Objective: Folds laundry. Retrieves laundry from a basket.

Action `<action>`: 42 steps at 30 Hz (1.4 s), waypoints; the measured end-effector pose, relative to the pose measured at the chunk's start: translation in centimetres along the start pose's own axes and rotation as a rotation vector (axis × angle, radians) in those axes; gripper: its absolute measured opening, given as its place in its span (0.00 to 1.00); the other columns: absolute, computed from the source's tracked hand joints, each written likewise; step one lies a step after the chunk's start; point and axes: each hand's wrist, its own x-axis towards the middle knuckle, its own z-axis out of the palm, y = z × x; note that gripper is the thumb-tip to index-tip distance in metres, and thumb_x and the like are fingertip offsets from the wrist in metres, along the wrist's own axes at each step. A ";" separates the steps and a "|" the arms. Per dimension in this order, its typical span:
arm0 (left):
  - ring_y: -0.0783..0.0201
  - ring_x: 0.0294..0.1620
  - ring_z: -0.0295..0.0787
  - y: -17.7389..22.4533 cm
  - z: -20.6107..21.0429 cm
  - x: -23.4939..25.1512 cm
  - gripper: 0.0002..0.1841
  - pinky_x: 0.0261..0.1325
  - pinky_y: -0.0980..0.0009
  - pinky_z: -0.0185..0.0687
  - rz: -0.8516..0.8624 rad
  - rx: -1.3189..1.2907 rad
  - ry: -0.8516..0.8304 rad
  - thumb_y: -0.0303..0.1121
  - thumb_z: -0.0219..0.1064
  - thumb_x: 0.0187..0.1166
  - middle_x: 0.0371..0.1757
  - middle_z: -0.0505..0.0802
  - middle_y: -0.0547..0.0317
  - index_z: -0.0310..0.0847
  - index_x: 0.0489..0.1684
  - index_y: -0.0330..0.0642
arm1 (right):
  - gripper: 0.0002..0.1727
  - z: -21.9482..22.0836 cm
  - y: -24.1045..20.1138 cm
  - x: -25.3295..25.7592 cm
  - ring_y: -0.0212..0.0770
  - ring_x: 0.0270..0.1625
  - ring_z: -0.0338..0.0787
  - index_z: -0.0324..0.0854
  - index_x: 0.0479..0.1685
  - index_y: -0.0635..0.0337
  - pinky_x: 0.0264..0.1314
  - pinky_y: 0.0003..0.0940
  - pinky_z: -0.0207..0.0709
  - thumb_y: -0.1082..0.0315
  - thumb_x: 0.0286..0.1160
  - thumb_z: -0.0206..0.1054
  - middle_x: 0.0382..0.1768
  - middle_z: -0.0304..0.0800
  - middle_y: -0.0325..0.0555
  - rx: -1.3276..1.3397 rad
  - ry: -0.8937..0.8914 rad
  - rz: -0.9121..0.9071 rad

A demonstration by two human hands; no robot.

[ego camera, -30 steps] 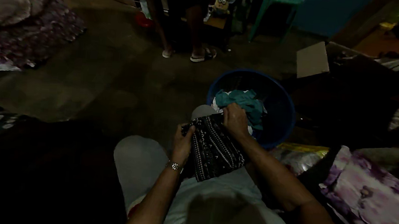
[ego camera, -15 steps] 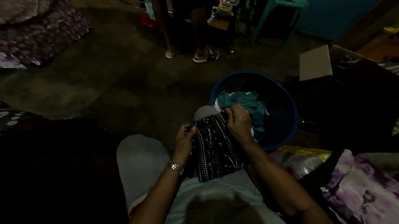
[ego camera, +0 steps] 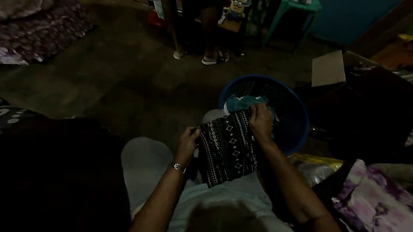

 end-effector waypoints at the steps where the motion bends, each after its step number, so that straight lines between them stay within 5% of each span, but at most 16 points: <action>1: 0.72 0.38 0.84 0.0 0.0 0.0 0.13 0.43 0.74 0.81 -0.010 -0.009 -0.004 0.32 0.55 0.91 0.44 0.86 0.54 0.77 0.60 0.32 | 0.16 0.1 0.0 0.2 0.66 0.53 0.90 0.85 0.46 0.74 0.58 0.64 0.77 0.69 0.87 0.57 0.49 0.88 0.67 -0.013 0.039 -0.008; 4: 0.73 0.37 0.84 -0.9 -0.1 0.4 0.13 0.42 0.75 0.81 -0.041 -0.041 0.004 0.32 0.53 0.92 0.43 0.86 0.56 0.76 0.61 0.33 | 0.17 0.8 0.2 0.4 0.65 0.52 0.90 0.85 0.46 0.73 0.57 0.65 0.77 0.65 0.88 0.57 0.48 0.89 0.66 -0.055 -0.009 0.045; 7: 0.66 0.45 0.86 -1.7 -0.1 0.0 0.20 0.47 0.69 0.83 -0.059 0.008 -0.016 0.40 0.50 0.94 0.54 0.86 0.48 0.69 0.74 0.35 | 0.28 1.2 1.0 0.7 0.62 0.64 0.87 0.80 0.66 0.70 0.70 0.63 0.74 0.56 0.97 0.41 0.60 0.87 0.66 0.182 -0.468 0.386; 10: 0.61 0.57 0.87 -2.0 -0.4 -1.8 0.30 0.53 0.64 0.86 -0.152 -0.050 -0.170 0.51 0.44 0.94 0.69 0.83 0.45 0.53 0.89 0.43 | 0.41 -0.6 1.5 -0.6 0.50 0.52 0.84 0.78 0.66 0.72 0.62 0.47 0.75 0.46 0.96 0.26 0.52 0.85 0.62 0.453 -0.631 0.569; 13: 0.65 0.43 0.93 -2.5 -0.1 -3.7 0.22 0.44 0.68 0.90 -0.196 -0.128 -0.307 0.47 0.55 0.91 0.49 0.93 0.53 0.74 0.70 0.38 | 0.32 -3.5 3.1 -3.3 0.48 0.54 0.86 0.81 0.62 0.69 0.63 0.50 0.78 0.45 0.93 0.47 0.52 0.87 0.59 0.407 -0.838 0.409; 15: 0.64 0.46 0.94 -2.3 0.1 -4.6 0.20 0.52 0.66 0.92 -0.191 -0.063 -0.323 0.38 0.64 0.87 0.49 0.94 0.52 0.75 0.68 0.33 | 0.23 -4.3 3.7 -5.2 0.39 0.41 0.84 0.83 0.47 0.68 0.51 0.40 0.78 0.52 0.86 0.62 0.39 0.85 0.50 0.405 -0.793 0.290; 17: 0.67 0.43 0.94 -2.5 0.2 -4.7 0.17 0.50 0.68 0.92 -0.170 -0.024 -0.263 0.34 0.65 0.86 0.46 0.94 0.54 0.76 0.65 0.33 | 0.20 -5.0 3.9 -6.5 0.37 0.38 0.80 0.82 0.40 0.70 0.48 0.37 0.76 0.57 0.87 0.61 0.34 0.82 0.50 0.400 -0.642 0.332; 19: 0.69 0.41 0.93 -2.8 0.1 -4.5 0.15 0.46 0.70 0.90 -0.173 -0.024 -0.232 0.33 0.63 0.87 0.45 0.93 0.55 0.76 0.64 0.34 | 0.23 -5.5 4.1 -7.3 0.45 0.40 0.83 0.82 0.41 0.75 0.51 0.43 0.77 0.59 0.90 0.57 0.35 0.84 0.57 0.305 -0.483 0.344; 22: 0.69 0.41 0.92 -3.1 0.2 -4.4 0.14 0.48 0.70 0.90 -0.170 -0.044 -0.213 0.31 0.60 0.88 0.45 0.92 0.55 0.75 0.65 0.33 | 0.25 -6.0 4.5 -7.9 0.57 0.47 0.90 0.84 0.46 0.78 0.58 0.52 0.80 0.59 0.92 0.53 0.40 0.89 0.66 0.169 -0.327 0.317; 24: 0.68 0.41 0.92 -3.4 0.4 -4.3 0.14 0.47 0.69 0.90 -0.176 -0.056 -0.206 0.31 0.60 0.88 0.45 0.93 0.54 0.75 0.65 0.33 | 0.26 -5.8 4.8 -7.9 0.60 0.56 0.90 0.84 0.53 0.77 0.66 0.54 0.77 0.59 0.93 0.51 0.48 0.90 0.69 0.164 -0.383 0.361; 27: 0.67 0.42 0.92 -3.5 0.5 -4.2 0.16 0.47 0.68 0.90 -0.168 -0.059 -0.233 0.32 0.59 0.89 0.46 0.92 0.53 0.73 0.68 0.33 | 0.25 -4.0 5.1 -8.1 0.53 0.57 0.87 0.81 0.57 0.75 0.66 0.49 0.76 0.57 0.94 0.51 0.52 0.87 0.65 0.355 -0.525 0.483; 30: 0.63 0.43 0.94 -3.8 0.7 -4.7 0.17 0.48 0.64 0.93 -0.158 -0.211 -0.268 0.33 0.60 0.87 0.46 0.94 0.51 0.71 0.68 0.33 | 0.37 -3.2 4.2 -7.7 0.51 0.72 0.81 0.71 0.78 0.69 0.76 0.49 0.72 0.46 0.96 0.33 0.71 0.80 0.64 0.638 -0.617 0.657; 33: 0.63 0.42 0.95 -2.6 1.5 -5.8 0.17 0.46 0.65 0.94 -0.160 -0.322 -0.284 0.26 0.61 0.81 0.44 0.94 0.53 0.70 0.67 0.36 | 0.37 -3.4 1.8 -7.0 0.48 0.68 0.84 0.76 0.74 0.66 0.72 0.51 0.76 0.39 0.89 0.49 0.66 0.84 0.60 0.725 -0.773 0.661; 36: 0.67 0.39 0.96 -0.2 2.2 -7.0 0.14 0.44 0.68 0.95 -0.097 -0.377 -0.355 0.25 0.60 0.75 0.40 0.96 0.60 0.73 0.58 0.40 | 0.30 -4.6 -0.1 -6.4 0.35 0.55 0.89 0.76 0.70 0.64 0.63 0.37 0.83 0.51 0.78 0.72 0.56 0.88 0.49 0.924 -0.794 0.658; 40: 0.72 0.41 0.96 2.1 2.0 -7.4 0.12 0.46 0.71 0.94 0.060 -0.446 -0.598 0.37 0.75 0.68 0.40 0.98 0.64 0.86 0.48 0.52 | 0.24 -9.5 -0.7 -5.5 0.30 0.48 0.91 0.74 0.66 0.66 0.57 0.29 0.87 0.70 0.73 0.74 0.48 0.90 0.44 1.217 -0.587 0.625; 42: 0.76 0.47 0.94 2.6 1.8 -6.8 0.17 0.51 0.76 0.91 0.172 -0.393 -0.847 0.46 0.77 0.70 0.48 0.97 0.71 0.89 0.58 0.62 | 0.20 -13.4 -1.0 -5.2 0.28 0.44 0.91 0.78 0.62 0.66 0.53 0.26 0.87 0.74 0.72 0.74 0.43 0.92 0.42 1.190 -0.486 0.579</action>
